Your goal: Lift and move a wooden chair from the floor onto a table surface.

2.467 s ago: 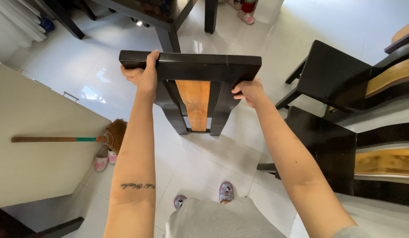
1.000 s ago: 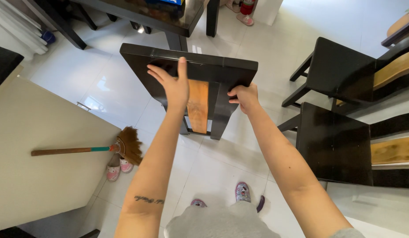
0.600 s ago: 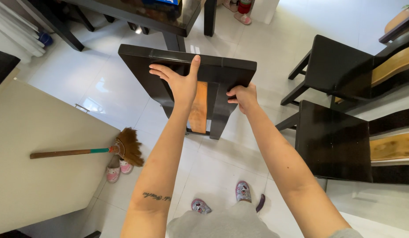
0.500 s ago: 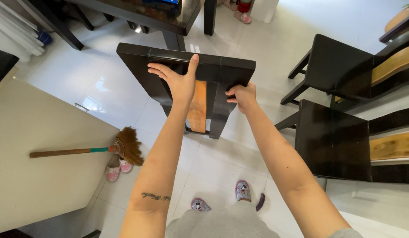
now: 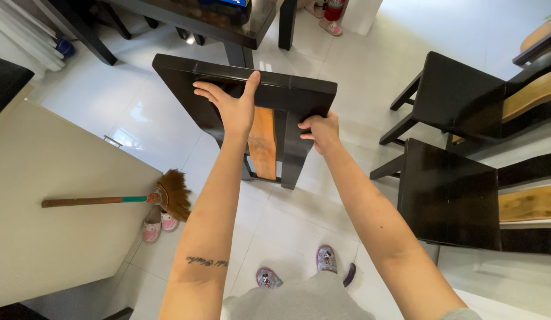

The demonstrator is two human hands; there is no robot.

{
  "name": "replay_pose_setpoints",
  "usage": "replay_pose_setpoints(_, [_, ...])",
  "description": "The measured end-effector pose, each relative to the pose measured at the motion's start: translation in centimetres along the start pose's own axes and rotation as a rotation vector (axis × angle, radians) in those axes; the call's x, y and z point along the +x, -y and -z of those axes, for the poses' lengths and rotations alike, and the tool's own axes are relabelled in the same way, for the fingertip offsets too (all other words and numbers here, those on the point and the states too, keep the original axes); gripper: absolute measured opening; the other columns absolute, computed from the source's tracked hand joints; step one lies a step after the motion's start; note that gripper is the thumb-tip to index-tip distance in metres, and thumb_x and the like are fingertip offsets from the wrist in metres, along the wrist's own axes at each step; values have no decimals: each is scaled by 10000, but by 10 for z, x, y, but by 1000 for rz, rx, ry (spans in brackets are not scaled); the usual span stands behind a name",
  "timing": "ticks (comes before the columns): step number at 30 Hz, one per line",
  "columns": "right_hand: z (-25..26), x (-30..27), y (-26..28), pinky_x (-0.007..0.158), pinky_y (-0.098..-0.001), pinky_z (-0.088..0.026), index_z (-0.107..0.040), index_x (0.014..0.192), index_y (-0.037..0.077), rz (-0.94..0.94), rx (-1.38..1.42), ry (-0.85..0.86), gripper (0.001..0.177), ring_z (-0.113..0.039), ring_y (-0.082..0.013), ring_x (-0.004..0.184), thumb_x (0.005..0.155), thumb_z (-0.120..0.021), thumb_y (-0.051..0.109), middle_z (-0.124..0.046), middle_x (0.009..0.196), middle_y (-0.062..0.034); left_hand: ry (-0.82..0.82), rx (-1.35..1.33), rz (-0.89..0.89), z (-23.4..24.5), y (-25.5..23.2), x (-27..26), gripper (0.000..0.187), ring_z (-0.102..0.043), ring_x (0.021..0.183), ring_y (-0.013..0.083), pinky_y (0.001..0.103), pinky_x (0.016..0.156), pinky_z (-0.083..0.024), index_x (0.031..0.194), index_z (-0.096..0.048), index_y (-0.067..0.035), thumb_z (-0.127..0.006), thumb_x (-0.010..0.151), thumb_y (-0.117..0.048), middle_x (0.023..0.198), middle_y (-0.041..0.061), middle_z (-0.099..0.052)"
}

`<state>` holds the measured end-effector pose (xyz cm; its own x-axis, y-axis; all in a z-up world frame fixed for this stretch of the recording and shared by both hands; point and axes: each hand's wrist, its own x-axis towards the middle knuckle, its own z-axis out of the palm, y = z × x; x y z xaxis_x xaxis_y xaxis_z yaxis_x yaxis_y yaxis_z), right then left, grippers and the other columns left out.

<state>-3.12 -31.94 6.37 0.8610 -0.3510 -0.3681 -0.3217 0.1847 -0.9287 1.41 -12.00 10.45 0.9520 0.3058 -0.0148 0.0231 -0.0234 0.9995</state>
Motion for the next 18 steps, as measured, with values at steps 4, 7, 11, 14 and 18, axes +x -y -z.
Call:
replay_pose_setpoints(4, [-6, 1, -5, 653, -405, -631, -654, 1106, -16, 5, 6, -12, 396, -723, -279, 892, 720, -639, -104, -708, 1070, -149, 3, 18, 17, 6, 0, 4, 1457, 82, 1568, 425, 485, 1241, -183, 1550, 278, -22, -796, 767, -621, 1638, 291, 279])
replay_pose_setpoints(7, [-12, -6, -3, 663, -408, -623, -640, 1125, 26, -19, 12, -28, 427, -717, -272, 897, 717, -640, -102, -697, 1063, -133, 10, 15, 19, 11, 4, 10, 1465, 87, 1573, 419, 477, 1244, -182, 1545, 286, -20, -803, 771, -620, 1635, 289, 287])
replay_pose_setpoints(11, [-20, -9, -7, 682, -415, -610, -654, 1096, 20, -14, 16, -23, 395, -708, -272, 903, 721, -646, -101, -705, 1039, -125, 12, 37, 25, 21, 1, 15, 1472, 45, 1574, 412, 451, 1242, -211, 1545, 279, -18, -800, 757, -635, 1636, 289, 276])
replay_pose_setpoints(14, [-25, -11, -10, 690, -425, -613, -653, 1078, 24, -19, 38, -25, 390, -703, -268, 912, 711, -652, -107, -704, 1021, -119, 21, 45, 42, 26, 2, 19, 1474, 37, 1573, 407, 445, 1233, -221, 1546, 273, -17, -796, 744, -639, 1639, 282, 273])
replay_pose_setpoints(18, [-31, -14, -10, 691, -426, -622, -653, 1060, 38, -12, 56, -36, 391, -707, -257, 904, 697, -651, -106, -708, 1010, -107, 28, 88, 55, 33, -1, 21, 1464, 22, 1582, 402, 438, 1241, -211, 1559, 239, -1, -794, 750, -650, 1656, 276, 244])
